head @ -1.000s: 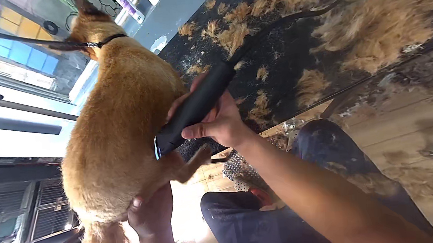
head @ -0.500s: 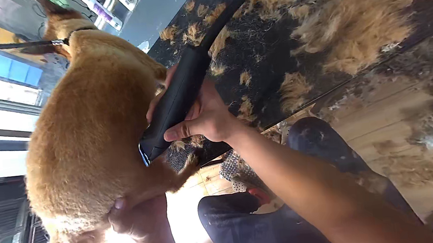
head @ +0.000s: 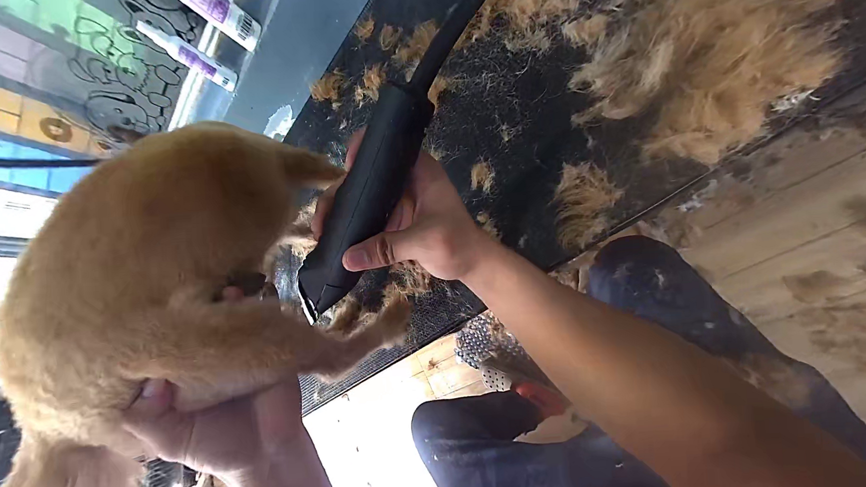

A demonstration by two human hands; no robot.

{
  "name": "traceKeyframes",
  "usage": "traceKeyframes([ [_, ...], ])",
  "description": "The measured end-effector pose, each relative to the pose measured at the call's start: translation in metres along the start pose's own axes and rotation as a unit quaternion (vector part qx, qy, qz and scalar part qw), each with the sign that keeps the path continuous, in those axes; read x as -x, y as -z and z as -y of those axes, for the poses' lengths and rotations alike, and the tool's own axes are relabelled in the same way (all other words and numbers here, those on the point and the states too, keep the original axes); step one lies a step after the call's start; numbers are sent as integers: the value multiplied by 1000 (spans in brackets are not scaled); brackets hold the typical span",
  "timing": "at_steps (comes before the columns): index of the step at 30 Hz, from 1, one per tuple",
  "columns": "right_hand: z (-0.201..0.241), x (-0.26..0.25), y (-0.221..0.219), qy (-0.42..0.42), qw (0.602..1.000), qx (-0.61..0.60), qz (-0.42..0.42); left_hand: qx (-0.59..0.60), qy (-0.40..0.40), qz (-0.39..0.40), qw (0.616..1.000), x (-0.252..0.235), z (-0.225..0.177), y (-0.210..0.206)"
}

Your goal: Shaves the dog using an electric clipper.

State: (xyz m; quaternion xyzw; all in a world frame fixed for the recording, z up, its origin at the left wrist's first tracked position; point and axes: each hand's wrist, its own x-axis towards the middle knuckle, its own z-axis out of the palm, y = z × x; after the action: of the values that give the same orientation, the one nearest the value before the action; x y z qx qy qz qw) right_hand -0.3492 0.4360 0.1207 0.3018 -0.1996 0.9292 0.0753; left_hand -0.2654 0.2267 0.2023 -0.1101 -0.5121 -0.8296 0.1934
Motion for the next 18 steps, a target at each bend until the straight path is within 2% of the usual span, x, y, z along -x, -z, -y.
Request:
traceKeyframes([
  [4, 8, -9, 4, 30, 999, -2, -25, 12, 21, -33, 999, 13, 3, 17],
  [10, -1, -6, -4, -25, 1000, 12, -9, -77, 5, -32, 997, 25, -8, 19],
  [14, -12, 3, -21, 1, 999, -36, -17, -62, -5, -74, 995, 26, -18, 20],
  [18, -18, 3, -40, 36, 996, -76, -7, -11, 11, -77, 997, 27, -23, 17],
])
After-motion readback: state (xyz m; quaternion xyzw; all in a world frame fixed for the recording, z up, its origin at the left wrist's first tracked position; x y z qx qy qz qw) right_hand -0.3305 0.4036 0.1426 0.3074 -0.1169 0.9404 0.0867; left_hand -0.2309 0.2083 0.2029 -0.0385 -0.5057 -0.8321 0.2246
